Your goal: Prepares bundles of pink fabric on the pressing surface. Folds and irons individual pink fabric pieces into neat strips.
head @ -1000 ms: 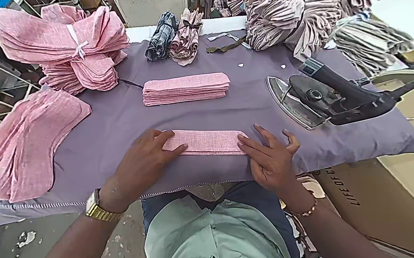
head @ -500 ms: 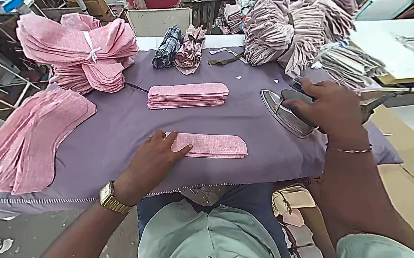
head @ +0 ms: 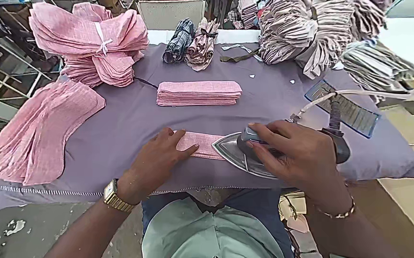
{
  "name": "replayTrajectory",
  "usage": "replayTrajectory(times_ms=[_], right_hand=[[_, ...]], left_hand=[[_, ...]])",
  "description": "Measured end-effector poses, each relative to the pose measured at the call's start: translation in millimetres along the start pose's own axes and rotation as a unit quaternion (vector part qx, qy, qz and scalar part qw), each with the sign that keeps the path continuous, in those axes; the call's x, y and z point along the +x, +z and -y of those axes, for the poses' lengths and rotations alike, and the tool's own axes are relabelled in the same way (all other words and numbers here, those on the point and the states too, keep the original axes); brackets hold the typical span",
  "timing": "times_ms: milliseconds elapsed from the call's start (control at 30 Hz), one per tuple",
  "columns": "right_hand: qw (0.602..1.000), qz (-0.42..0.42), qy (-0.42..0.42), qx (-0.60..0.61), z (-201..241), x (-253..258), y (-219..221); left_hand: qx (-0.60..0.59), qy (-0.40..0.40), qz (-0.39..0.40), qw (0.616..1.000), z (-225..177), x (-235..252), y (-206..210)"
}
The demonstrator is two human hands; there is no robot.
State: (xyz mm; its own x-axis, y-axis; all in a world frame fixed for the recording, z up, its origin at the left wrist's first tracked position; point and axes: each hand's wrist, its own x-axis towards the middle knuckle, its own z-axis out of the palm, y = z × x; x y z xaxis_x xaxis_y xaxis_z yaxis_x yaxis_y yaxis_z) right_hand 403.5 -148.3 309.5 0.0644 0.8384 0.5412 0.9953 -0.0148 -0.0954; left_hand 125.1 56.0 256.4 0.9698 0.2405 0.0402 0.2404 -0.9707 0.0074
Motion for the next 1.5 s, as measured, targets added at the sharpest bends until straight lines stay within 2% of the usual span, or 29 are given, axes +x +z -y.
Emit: replayTrajectory(times_ms=[100, 167, 367, 533, 633, 700, 867, 933, 1100, 1233, 1400, 1500], right_hand=[[0.999, -0.007, 0.007, 0.042, 2.7, 17.1, 10.9], [0.998, -0.018, 0.022, 0.061, 13.0, 23.7, 19.6], [0.996, -0.027, 0.043, 0.067, 66.9, 55.9, 50.5], [0.999, -0.013, -0.002, 0.041, 113.7, 84.2, 80.5], [0.997, 0.013, -0.048, 0.050, 119.7, 89.9, 80.4], [0.994, 0.043, -0.066, 0.069, 112.9, 86.1, 70.7], [0.991, 0.064, -0.071, 0.092, 75.8, 57.8, 35.1], [0.993, 0.064, -0.058, 0.085, 53.5, 39.4, 19.3], [0.999, 0.023, 0.023, 0.002, -2.0, -9.5, -13.6], [0.997, 0.005, 0.050, -0.053, -27.4, -31.7, -28.7], [0.997, -0.011, 0.053, -0.059, -32.4, -30.1, -26.5], [0.996, -0.040, 0.075, -0.016, -57.3, -14.3, -29.4]], left_hand=[[-0.088, 0.020, -0.102, 0.991, 25.9, -16.6, 15.1], [-0.152, 0.006, -0.142, 0.978, 34.2, -25.4, 27.1], [-0.197, -0.088, -0.223, 0.951, 33.1, -29.6, 35.8], [-0.255, -0.159, -0.296, 0.907, 39.8, -33.1, 31.2], [-0.342, -0.168, -0.354, 0.854, 49.5, -40.5, 31.4], [-0.364, -0.187, -0.353, 0.841, 53.7, -42.6, 32.9], [-0.222, -0.234, -0.239, 0.916, 49.6, -31.3, 31.9], [-0.189, -0.247, -0.214, 0.926, 48.8, -30.1, 33.3], [-0.195, -0.234, -0.233, 0.924, 44.3, -29.4, 33.7], [-0.203, -0.198, -0.231, 0.931, 41.8, -28.2, 34.4], [-0.216, -0.164, -0.239, 0.932, 44.3, -28.6, 35.5], [-0.241, -0.154, -0.260, 0.922, 46.1, -33.1, 35.5]])
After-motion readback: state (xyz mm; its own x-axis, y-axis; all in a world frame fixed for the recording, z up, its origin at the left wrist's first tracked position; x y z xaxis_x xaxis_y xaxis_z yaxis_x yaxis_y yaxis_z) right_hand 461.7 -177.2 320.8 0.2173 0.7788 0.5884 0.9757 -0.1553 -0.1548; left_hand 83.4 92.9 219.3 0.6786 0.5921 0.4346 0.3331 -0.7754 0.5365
